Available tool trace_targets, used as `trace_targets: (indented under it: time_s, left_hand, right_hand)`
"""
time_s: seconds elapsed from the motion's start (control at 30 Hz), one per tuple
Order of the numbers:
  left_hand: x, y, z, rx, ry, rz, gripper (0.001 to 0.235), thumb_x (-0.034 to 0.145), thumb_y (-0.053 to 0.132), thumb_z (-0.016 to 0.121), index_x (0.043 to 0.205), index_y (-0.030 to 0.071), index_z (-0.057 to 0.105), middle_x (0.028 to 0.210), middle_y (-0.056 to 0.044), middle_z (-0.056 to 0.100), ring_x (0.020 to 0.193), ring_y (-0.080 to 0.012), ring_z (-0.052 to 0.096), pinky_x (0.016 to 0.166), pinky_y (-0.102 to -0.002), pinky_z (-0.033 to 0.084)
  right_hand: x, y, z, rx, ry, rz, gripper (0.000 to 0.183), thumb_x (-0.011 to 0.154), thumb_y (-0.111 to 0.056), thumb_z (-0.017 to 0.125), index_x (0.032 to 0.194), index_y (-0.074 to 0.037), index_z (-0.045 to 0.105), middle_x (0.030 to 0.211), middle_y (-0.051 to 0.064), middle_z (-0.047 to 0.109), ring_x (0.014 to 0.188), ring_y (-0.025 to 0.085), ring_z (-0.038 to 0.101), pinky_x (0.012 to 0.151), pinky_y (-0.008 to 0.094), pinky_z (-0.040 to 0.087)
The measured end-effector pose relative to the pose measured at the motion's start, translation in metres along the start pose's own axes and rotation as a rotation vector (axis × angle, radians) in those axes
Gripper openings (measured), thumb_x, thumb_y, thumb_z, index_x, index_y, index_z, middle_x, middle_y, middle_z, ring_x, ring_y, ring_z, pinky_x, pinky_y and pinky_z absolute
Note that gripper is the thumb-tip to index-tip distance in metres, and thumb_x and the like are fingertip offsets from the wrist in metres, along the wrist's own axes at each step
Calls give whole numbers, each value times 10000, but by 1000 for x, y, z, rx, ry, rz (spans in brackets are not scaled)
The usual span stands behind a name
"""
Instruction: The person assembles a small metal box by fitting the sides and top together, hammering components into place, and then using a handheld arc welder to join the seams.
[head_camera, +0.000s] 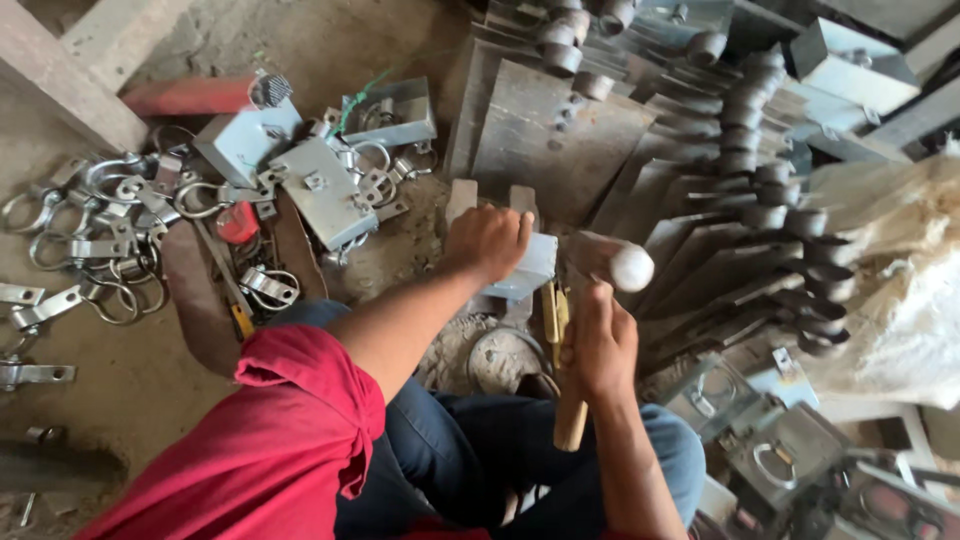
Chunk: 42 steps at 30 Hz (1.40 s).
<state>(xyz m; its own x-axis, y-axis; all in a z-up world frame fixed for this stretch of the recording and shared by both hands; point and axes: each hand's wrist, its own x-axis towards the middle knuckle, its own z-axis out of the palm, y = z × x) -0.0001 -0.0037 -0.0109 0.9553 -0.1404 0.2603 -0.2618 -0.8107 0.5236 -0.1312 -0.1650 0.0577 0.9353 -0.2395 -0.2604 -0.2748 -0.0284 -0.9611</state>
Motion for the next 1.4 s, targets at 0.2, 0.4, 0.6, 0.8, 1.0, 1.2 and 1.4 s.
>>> trace_targets:
  time_s: [0.2,0.4,0.6,0.8,1.0,1.2,1.4]
  left_hand:
    - [0,0,-4,-18,-57,19,548,1049,385,440,692,83,724,744,-207,722,708,-388,723,703,-527,573]
    - [2,1,3,27,5,-42,522,1020,418,466,714,92,736,758,-197,732,727,-382,725,694,-512,581]
    - [5,-4,9,11,9,-106,518,998,469,482,765,92,750,829,-207,736,795,-417,714,733,-534,570]
    - [16,-22,12,-287,-138,-155,463,974,471,531,863,73,742,831,-169,736,809,-384,698,723,-506,543]
    - [-16,-99,26,-1147,26,-166,442,869,214,541,1278,102,668,1282,-68,668,1176,-179,612,1035,-342,482]
    - [-67,-87,28,-521,-18,137,1095,537,-1,929,1484,-22,381,1455,-316,402,1395,-425,352,1123,-499,335]
    - [-38,-44,13,-604,-246,-49,809,632,191,936,1331,76,544,1269,-145,676,1177,-290,652,1010,-420,521]
  right_hand:
    - [8,26,4,-53,-66,13,462,1053,-470,421,800,-97,526,587,33,528,426,127,489,376,294,409]
    - [-8,51,-14,-4,59,307,602,1000,-610,401,765,-77,551,541,76,494,377,182,452,353,327,376]
    - [-53,148,-43,324,22,599,424,921,-508,634,787,-134,486,577,23,443,405,163,401,381,327,347]
    - [-55,196,-55,322,59,652,347,889,-357,737,836,-124,485,619,38,465,446,166,440,401,332,380]
    - [-51,188,-45,286,2,652,337,867,-341,745,873,-108,501,625,50,490,450,183,470,404,346,409]
    - [-54,180,-46,283,-1,697,334,868,-342,741,882,-105,507,645,53,497,468,179,466,422,334,408]
    - [-51,179,-46,278,-5,690,341,879,-344,739,881,-90,511,658,57,497,476,177,464,427,337,407]
